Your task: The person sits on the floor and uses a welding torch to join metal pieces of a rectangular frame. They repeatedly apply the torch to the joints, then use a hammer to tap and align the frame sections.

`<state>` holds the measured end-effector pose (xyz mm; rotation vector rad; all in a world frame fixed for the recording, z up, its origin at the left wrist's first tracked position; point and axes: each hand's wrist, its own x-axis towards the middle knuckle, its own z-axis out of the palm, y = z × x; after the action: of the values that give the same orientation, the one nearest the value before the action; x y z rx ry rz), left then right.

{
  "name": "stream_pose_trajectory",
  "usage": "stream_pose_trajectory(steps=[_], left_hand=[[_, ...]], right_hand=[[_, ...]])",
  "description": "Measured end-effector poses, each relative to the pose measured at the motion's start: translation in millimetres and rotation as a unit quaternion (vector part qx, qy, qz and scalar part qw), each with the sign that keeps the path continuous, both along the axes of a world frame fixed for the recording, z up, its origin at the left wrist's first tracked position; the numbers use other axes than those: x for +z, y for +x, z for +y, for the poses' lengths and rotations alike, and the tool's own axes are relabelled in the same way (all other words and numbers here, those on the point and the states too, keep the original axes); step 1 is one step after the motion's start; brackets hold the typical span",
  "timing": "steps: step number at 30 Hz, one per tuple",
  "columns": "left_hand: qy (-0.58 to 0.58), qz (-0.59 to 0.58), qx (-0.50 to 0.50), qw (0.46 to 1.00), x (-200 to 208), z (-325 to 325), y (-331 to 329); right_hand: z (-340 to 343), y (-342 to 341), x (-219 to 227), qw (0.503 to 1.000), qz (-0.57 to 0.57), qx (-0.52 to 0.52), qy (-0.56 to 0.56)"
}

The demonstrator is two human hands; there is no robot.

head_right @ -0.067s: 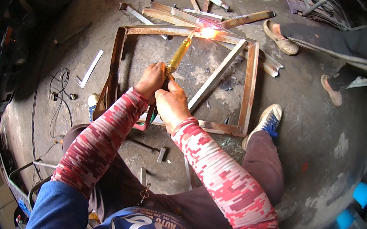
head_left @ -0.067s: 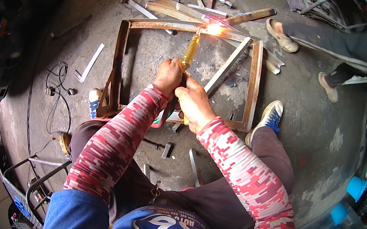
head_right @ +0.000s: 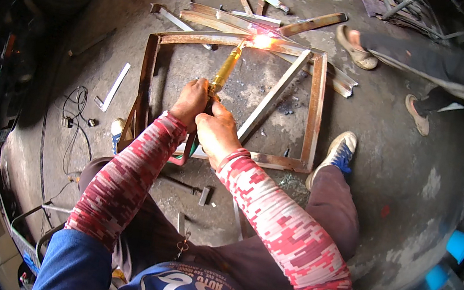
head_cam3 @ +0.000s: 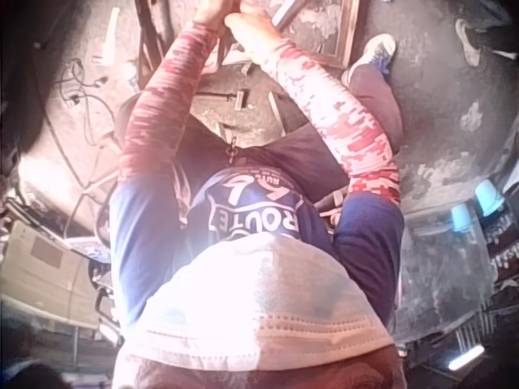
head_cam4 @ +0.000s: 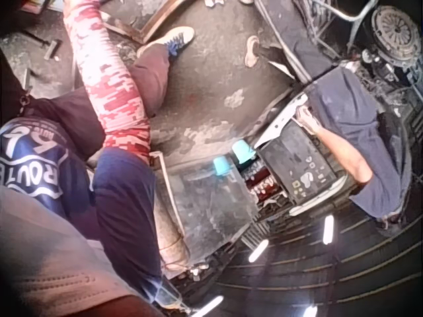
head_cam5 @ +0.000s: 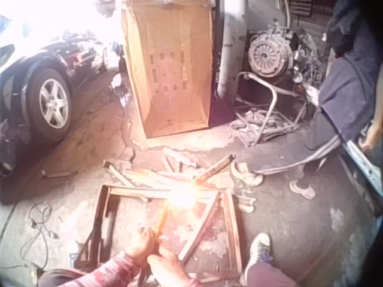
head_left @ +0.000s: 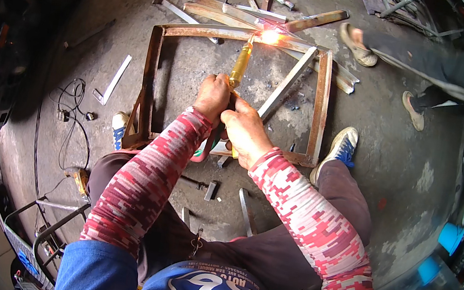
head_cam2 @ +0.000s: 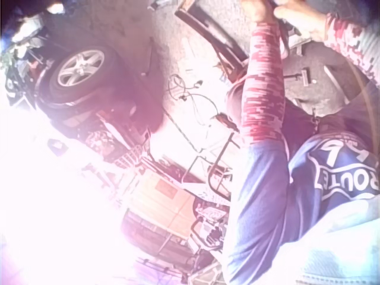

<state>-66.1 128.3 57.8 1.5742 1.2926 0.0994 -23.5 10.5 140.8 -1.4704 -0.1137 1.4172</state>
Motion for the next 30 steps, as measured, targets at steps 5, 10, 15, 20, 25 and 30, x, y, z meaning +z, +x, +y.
stream_pose_trajectory(steps=[5,10,15,20,25,30], left_hand=[[0.082,0.024,-0.074,0.994,-9.2,-0.1,-3.8],[0.122,0.028,-0.113,0.986,-9.6,2.2,-1.5],[0.031,-0.018,-0.024,0.999,-7.2,2.1,1.5],[-0.001,-0.037,0.004,0.999,-1.6,0.0,2.8],[-0.063,-0.040,0.051,0.996,6.1,-0.2,6.4],[-0.066,-0.053,0.048,0.995,12.0,-3.6,6.3]], right_hand=[[-0.6,-0.1,1.8,1.000,0.000,-0.005,-0.002],[2.6,2.1,-0.3,1.000,-0.021,-0.005,-0.006],[3.4,2.5,0.0,1.000,-0.021,-0.001,-0.005],[2.8,2.5,2.8,1.000,-0.017,-0.004,-0.001],[2.4,3.1,2.9,1.000,-0.016,-0.007,0.001],[3.2,3.8,3.2,1.000,-0.026,0.000,-0.008]])
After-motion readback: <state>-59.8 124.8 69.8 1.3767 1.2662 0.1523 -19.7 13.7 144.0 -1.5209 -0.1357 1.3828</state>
